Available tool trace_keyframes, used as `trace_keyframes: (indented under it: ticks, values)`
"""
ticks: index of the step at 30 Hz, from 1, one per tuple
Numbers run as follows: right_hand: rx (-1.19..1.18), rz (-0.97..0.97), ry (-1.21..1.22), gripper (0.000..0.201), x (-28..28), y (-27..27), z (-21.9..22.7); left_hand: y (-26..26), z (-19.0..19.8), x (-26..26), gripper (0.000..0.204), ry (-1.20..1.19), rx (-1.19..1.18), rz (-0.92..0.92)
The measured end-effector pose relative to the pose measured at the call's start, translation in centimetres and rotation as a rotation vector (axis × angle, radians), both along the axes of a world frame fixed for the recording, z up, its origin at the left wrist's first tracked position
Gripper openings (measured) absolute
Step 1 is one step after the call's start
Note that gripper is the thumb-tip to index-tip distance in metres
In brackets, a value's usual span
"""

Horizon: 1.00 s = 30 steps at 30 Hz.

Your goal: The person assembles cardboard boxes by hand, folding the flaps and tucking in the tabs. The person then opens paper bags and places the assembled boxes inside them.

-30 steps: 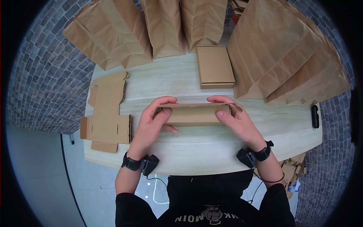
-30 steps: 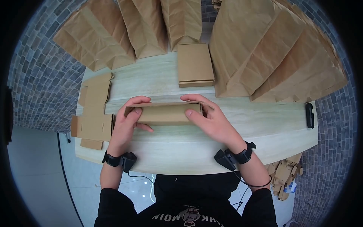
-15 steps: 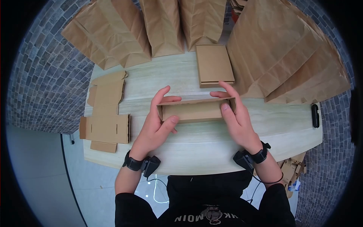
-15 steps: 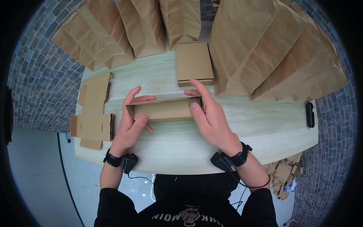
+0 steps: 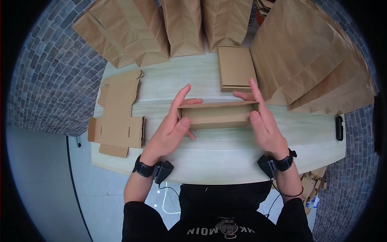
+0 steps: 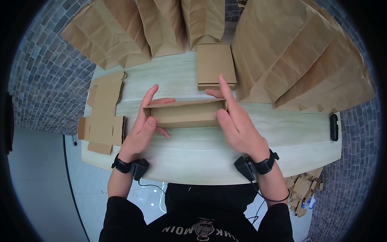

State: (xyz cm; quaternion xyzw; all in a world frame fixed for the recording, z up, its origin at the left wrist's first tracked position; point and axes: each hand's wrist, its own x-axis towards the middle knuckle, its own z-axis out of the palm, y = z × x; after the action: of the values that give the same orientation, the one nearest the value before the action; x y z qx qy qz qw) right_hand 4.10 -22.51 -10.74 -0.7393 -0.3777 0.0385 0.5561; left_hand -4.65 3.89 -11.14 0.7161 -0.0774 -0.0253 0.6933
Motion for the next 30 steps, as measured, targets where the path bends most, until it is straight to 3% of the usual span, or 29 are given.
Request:
trace_keyframes:
  ticks: [2, 7, 9, 14, 18, 24, 30]
  values:
    - [-0.098, 0.119, 0.331, 0.068, 0.3, -0.8, 1.4, 0.3, -0.1, 0.2, 0.084, 0.023, -0.022, -0.016]
    - [-0.035, 0.292, 0.379, 0.068, 1.7, -2.0, 0.8, 0.8, -0.2, 0.1, 0.078, 0.054, -0.088, -0.082]
    - [-0.009, 0.316, 0.4, 0.069, 1.6, -2.2, 0.5, 0.7, 0.1, 0.1, 0.062, 0.055, -0.189, -0.097]
    - [0.066, 0.43, 0.533, 0.077, 1.5, -2.5, 0.0, 0.8, 0.3, 0.1, 0.059, 0.071, -0.18, -0.071]
    - [0.12, 0.452, 0.541, 0.079, 2.3, -2.6, -1.1, 0.5, 0.3, 0.1, 0.055, 0.084, -0.15, -0.005]
    - [0.139, 0.455, 0.583, 0.066, 2.4, -2.5, -1.1, 0.5, 0.4, 0.1, 0.051, 0.081, -0.139, 0.002]
    - [0.036, 0.289, 0.548, 0.051, 2.2, -1.9, -0.4, 0.5, 0.4, 0.1, 0.056, 0.075, -0.124, 0.003]
